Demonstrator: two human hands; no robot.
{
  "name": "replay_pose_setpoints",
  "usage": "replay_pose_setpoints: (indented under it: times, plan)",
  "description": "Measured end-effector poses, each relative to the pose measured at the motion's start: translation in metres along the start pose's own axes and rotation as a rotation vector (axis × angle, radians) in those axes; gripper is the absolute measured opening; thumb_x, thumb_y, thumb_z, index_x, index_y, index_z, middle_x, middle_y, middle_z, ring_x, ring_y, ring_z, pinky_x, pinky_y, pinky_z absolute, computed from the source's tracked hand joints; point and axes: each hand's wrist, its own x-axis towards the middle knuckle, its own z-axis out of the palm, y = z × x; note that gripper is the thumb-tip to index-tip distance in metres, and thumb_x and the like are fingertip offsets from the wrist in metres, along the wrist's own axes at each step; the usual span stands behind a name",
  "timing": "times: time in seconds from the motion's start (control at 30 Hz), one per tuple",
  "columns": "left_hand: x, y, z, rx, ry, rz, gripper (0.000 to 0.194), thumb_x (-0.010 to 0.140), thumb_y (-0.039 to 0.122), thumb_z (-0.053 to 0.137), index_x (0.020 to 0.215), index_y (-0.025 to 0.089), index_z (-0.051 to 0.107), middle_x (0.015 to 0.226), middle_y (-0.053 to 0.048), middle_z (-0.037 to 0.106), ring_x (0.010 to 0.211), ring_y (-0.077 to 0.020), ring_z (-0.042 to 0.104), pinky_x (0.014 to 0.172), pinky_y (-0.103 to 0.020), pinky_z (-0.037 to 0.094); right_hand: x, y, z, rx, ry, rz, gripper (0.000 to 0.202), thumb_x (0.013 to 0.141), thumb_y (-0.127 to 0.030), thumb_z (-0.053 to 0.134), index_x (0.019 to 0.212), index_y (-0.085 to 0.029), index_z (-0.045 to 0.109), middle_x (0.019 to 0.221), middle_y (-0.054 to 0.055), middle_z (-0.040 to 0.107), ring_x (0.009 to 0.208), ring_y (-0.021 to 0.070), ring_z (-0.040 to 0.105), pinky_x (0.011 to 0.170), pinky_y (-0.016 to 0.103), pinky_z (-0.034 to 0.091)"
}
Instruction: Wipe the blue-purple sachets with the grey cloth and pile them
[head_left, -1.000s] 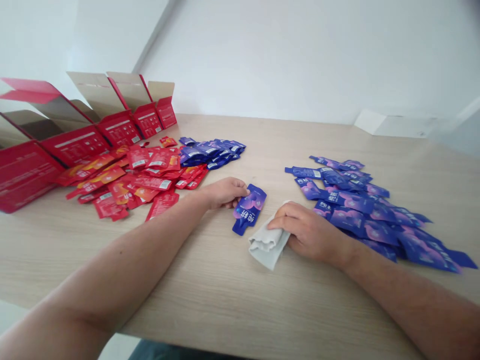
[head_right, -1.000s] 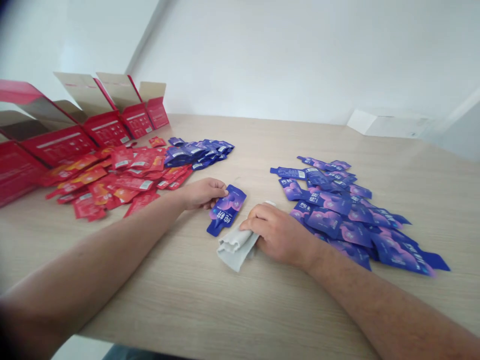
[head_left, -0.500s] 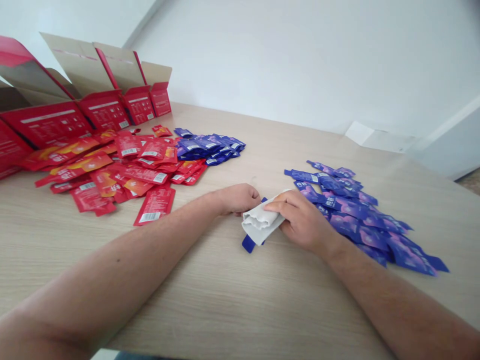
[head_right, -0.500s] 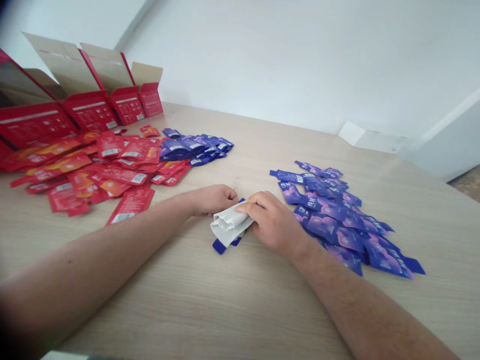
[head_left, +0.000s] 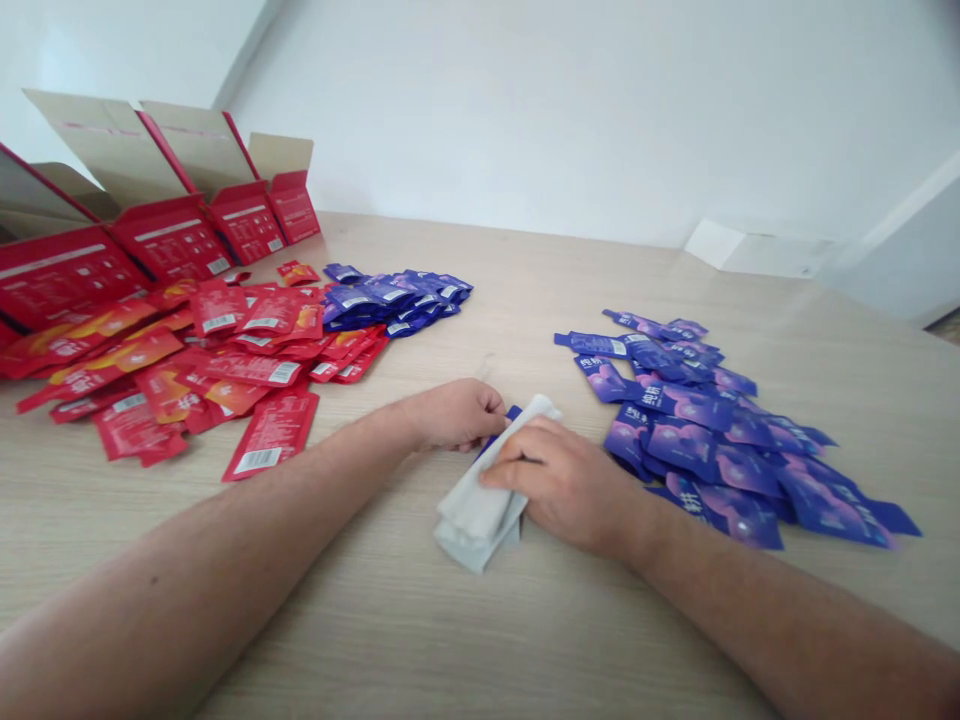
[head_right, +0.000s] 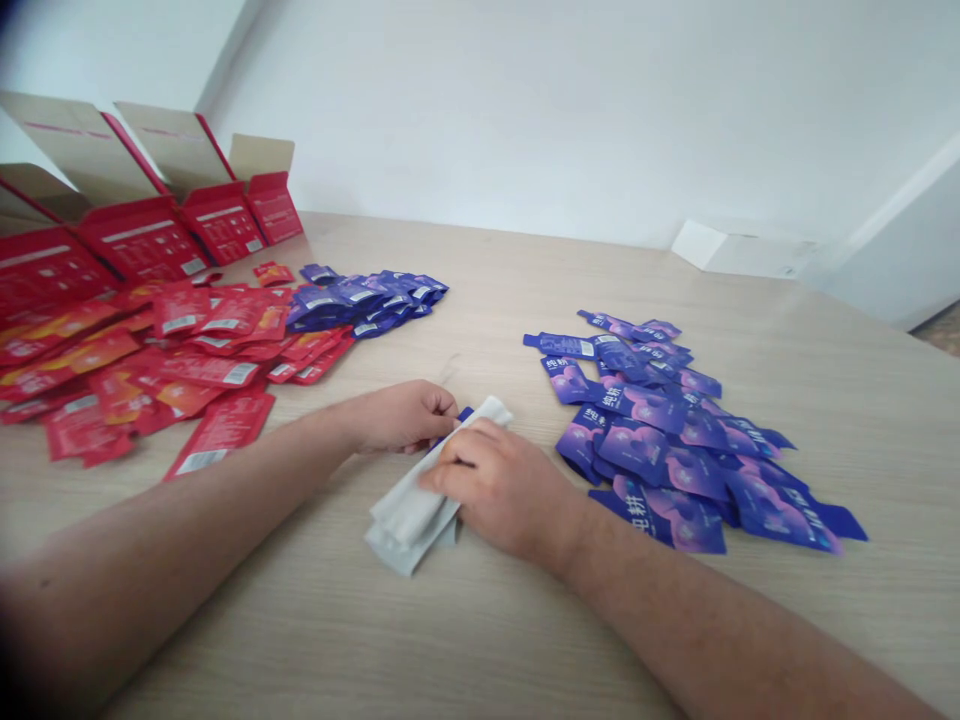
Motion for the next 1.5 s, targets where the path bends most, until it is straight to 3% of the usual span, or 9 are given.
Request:
replay_pose_setpoints:
  times: [0.1,0.27,0.47,0.63,0.83,1.03,1.2,1.4,1.5]
  plan:
    - [0.001,0.0,0.001,0.023,0.014,0.01,0.021,0.081,0.037,0.056,0.069,0.02,0.057,0.045,0.005,0.047,0.038,-0.008,0.038,0.037,-0.021,0.025,-0.001,0.004,-0.002,0.008,-0.036,-0.061,0.023,0.091,-0.014,0.055,0.108,-0.022,0.069,0.102,0.007,0.066,0.099,0.021,0.056,0.089,0.037,0.049]
    - [0.001,0.0,0.001,-0.046,0.023,-0.019,0.018,0.08,0.037,0.056,0.073,0.02,0.058,0.049,0.006,0.048,0.038,-0.0077,0.04,0.036,-0.02,0.024,-0.004,0.017,-0.004,-0.004,0.067,0.114,0.033,0.085,-0.005,0.057,0.112,-0.021,0.068,0.103,0.007,0.066,0.099,0.0217,0.056,0.089,0.038,0.048]
    - [-0.001,0.002,0.0,0.018,0.006,0.014,0.02,0.081,0.037,0.055,0.07,0.02,0.057,0.045,0.006,0.047,0.039,-0.0081,0.039,0.037,-0.02,0.025,-0.002,0.004,-0.001,0.033,-0.035,-0.055,0.024,0.088,-0.012,0.059,0.107,-0.023,0.07,0.1,0.006,0.066,0.098,0.0207,0.057,0.088,0.036,0.049]
    - [0.001,0.002,0.001,-0.005,0.03,-0.024,0.02,0.082,0.038,0.056,0.073,0.02,0.058,0.049,0.006,0.049,0.039,-0.0081,0.041,0.036,-0.02,0.027,-0.005,0.017,-0.004,0.015,0.082,0.139,0.033,0.083,-0.005,0.059,0.11,-0.021,0.069,0.102,0.008,0.066,0.099,0.0219,0.057,0.091,0.04,0.048]
    - [0.002,0.001,0.001,0.023,-0.006,0.027,0.019,0.083,0.035,0.054,0.071,0.02,0.057,0.045,0.006,0.047,0.038,-0.0082,0.039,0.036,-0.02,0.026,-0.004,0.003,-0.001,0.065,-0.064,-0.076,0.024,0.089,-0.013,0.058,0.107,-0.023,0.07,0.102,0.006,0.066,0.1,0.0211,0.057,0.092,0.037,0.047]
    - [0.003,0.0,0.002,0.004,0.016,-0.018,0.015,0.082,0.033,0.055,0.074,0.02,0.057,0.05,0.006,0.05,0.039,-0.0079,0.042,0.036,-0.02,0.026,-0.006,0.017,-0.004,0.023,0.068,0.139,0.032,0.084,-0.005,0.058,0.11,-0.02,0.069,0.103,0.008,0.066,0.1,0.0224,0.057,0.091,0.04,0.048]
    - [0.005,-0.002,0.001,0.012,-0.033,0.03,0.018,0.083,0.034,0.053,0.072,0.02,0.057,0.045,0.006,0.046,0.038,-0.0079,0.037,0.036,-0.02,0.024,-0.005,0.006,-0.004,0.041,-0.068,-0.052,0.023,0.091,-0.014,0.055,0.108,-0.021,0.07,0.103,0.007,0.066,0.103,0.0218,0.056,0.095,0.038,0.046]
    - [0.005,0.003,0.002,-0.035,-0.006,-0.044,0.018,0.083,0.036,0.055,0.075,0.02,0.058,0.048,0.006,0.048,0.037,-0.0073,0.038,0.034,-0.019,0.023,-0.008,0.018,-0.006,0.019,0.061,0.16,0.034,0.082,-0.004,0.059,0.111,-0.019,0.069,0.105,0.008,0.065,0.102,0.0223,0.056,0.093,0.039,0.046]
    - [0.003,0.005,0.002,-0.038,-0.025,-0.021,0.019,0.082,0.036,0.056,0.074,0.019,0.057,0.048,0.006,0.048,0.038,-0.0071,0.038,0.034,-0.019,0.024,-0.008,0.016,-0.006,0.048,0.021,0.049,0.032,0.083,-0.005,0.059,0.109,-0.02,0.069,0.103,0.007,0.065,0.101,0.0216,0.056,0.093,0.038,0.046]
